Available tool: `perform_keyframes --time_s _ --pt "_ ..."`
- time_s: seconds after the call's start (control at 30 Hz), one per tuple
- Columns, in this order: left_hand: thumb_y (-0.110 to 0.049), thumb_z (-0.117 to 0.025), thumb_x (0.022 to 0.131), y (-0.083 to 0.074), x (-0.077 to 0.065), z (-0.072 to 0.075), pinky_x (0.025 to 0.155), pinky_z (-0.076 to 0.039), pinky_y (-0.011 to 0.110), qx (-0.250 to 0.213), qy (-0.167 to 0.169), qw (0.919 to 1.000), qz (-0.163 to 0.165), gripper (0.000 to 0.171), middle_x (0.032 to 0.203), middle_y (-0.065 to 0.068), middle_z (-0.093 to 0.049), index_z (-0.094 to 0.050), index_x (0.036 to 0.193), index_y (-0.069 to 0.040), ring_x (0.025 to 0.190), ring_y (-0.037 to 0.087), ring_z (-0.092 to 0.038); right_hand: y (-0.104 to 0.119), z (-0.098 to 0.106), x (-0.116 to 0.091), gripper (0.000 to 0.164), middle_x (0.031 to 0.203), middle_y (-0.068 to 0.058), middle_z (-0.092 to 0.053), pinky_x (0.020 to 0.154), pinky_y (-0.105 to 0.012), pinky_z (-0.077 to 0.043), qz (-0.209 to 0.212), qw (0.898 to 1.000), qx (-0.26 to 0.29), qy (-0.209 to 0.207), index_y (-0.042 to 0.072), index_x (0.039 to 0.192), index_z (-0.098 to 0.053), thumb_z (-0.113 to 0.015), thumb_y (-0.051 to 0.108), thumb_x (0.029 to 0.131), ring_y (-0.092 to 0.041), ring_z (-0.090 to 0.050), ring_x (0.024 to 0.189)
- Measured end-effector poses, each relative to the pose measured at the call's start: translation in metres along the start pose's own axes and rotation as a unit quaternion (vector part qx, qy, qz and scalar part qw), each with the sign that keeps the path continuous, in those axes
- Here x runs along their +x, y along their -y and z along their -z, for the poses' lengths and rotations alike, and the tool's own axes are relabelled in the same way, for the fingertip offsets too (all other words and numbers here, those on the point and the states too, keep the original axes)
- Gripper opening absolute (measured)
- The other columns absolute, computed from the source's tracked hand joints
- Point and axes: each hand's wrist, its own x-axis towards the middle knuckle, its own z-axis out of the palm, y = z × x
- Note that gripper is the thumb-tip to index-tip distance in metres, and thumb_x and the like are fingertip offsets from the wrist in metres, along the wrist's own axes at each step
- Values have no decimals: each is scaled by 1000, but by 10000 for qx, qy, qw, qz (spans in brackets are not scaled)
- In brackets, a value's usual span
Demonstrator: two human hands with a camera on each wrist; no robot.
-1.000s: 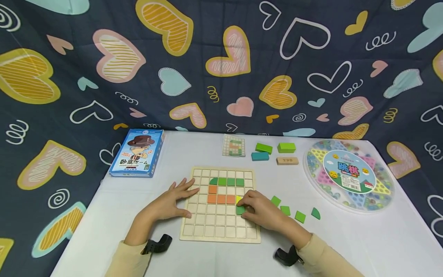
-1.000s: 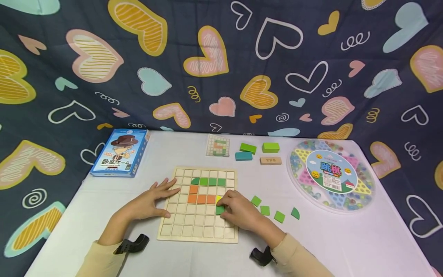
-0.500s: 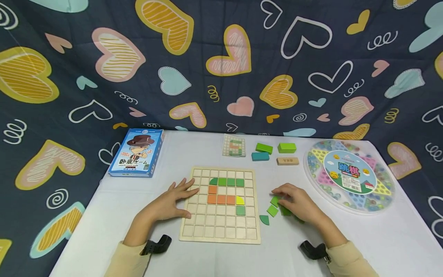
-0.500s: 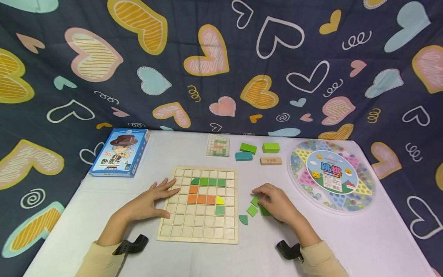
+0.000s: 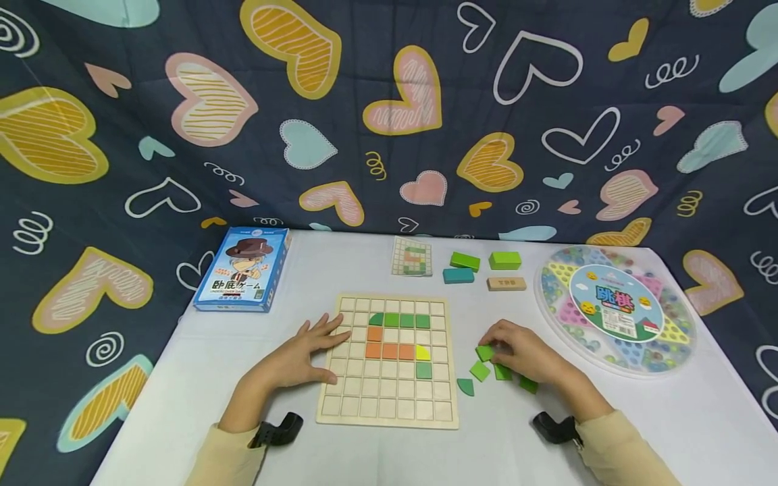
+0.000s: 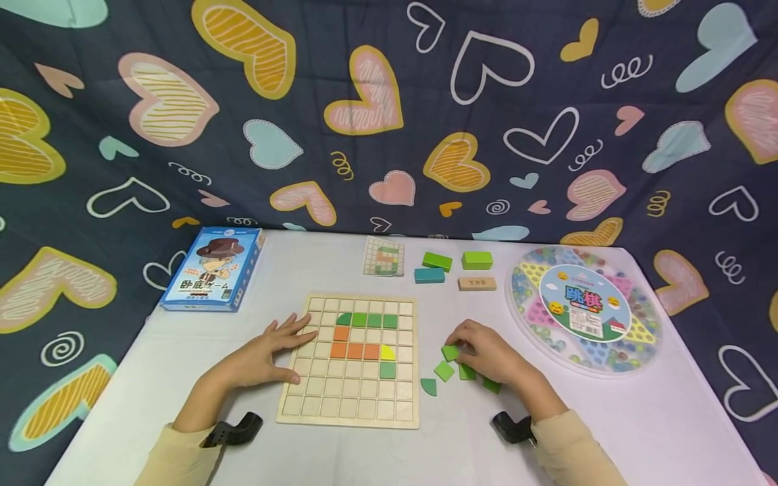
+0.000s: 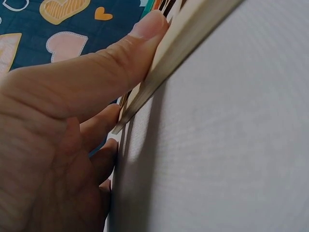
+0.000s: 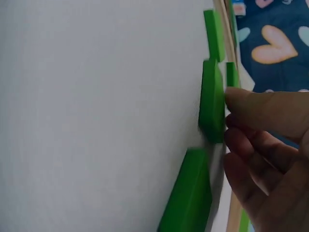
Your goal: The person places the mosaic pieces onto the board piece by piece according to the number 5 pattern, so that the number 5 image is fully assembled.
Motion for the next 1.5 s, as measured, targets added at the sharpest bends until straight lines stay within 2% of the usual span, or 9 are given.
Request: perform_keyframes --time_s 0.1,0.2,0.4,0.6,0.7,1.03,1.2,1.37,1.5 --pt "-42 -79 67 1 -1 0 116 -2 58 -3 32 10000 20 84 157 7 -21 -47 141 -18 146 34 -8 11 -2 -3 25 103 8 -63 81 -28 -52 -167 9992 243 -276 17 106 -68 -72 12 82 -8 -58 91" --pt "-43 -79 67 1 -1 1 116 -2 57 45 46 10000 34 85 158 6 -21 -46 141 -19 147 33 -8 28 -8 -5 27 103 9 -64 80 -29 -54 -88 9970 563 -531 17 108 -67 -74 14 82 -10 -60 91" --pt "-43 -79 68 -1 0 3 117 -2 56 84 58 9999 45 84 158 6 -21 -46 142 -19 147 33 -8 62 -27 -3 28 104 9 -63 78 -28 -54 241 9949 935 -289 19 109 -66 -73 23 83 -10 -61 89" --pt "-41 -80 68 -3 1 3 117 -1 57 56 87 9999 37 84 157 7 -21 -46 141 -17 147 33 -8 81 -45 3 27 100 11 -61 72 -22 -49 657 9969 438 25 17 108 -67 -72 26 83 -5 -54 82" --pt "-41 -79 68 -3 2 3 117 -2 57 66 85 9999 17 84 157 7 -21 -46 141 -18 147 33 -8 85 -50 6 26 101 9 -61 75 -22 -49 794 9966 201 103 15 108 -67 -72 25 84 -3 -53 85" --pt "-40 -80 68 -2 2 3 117 -1 57 65 86 9999 37 84 157 8 -20 -46 141 -18 147 33 -8 87 -58 9 29 104 7 -60 81 -24 -51 812 9966 39 142 15 111 -67 -73 23 83 -3 -54 94" --pt "-40 -80 68 -1 4 1 117 0 56 46 93 9999 17 84 158 7 -20 -46 141 -17 147 33 -7 85 -54 2 33 111 9 -60 82 -26 -51 649 9975 269 67 17 114 -65 -72 27 83 -5 -55 96" --pt "-42 -79 68 -1 3 1 117 -1 57 28 96 9999 3 84 158 8 -20 -46 142 -18 146 34 -8 70 -37 -16 35 112 10 -62 86 -30 -53 248 9970 530 -509 16 115 -65 -74 22 81 -8 -60 100" --pt "-41 -80 68 -1 1 3 116 -1 57 30 73 10000 27 84 158 8 -20 -46 141 -19 146 34 -8 44 -18 -39 37 109 8 -64 83 -34 -55 -201 9919 314 -1213 13 114 -66 -77 14 78 -11 -63 97"
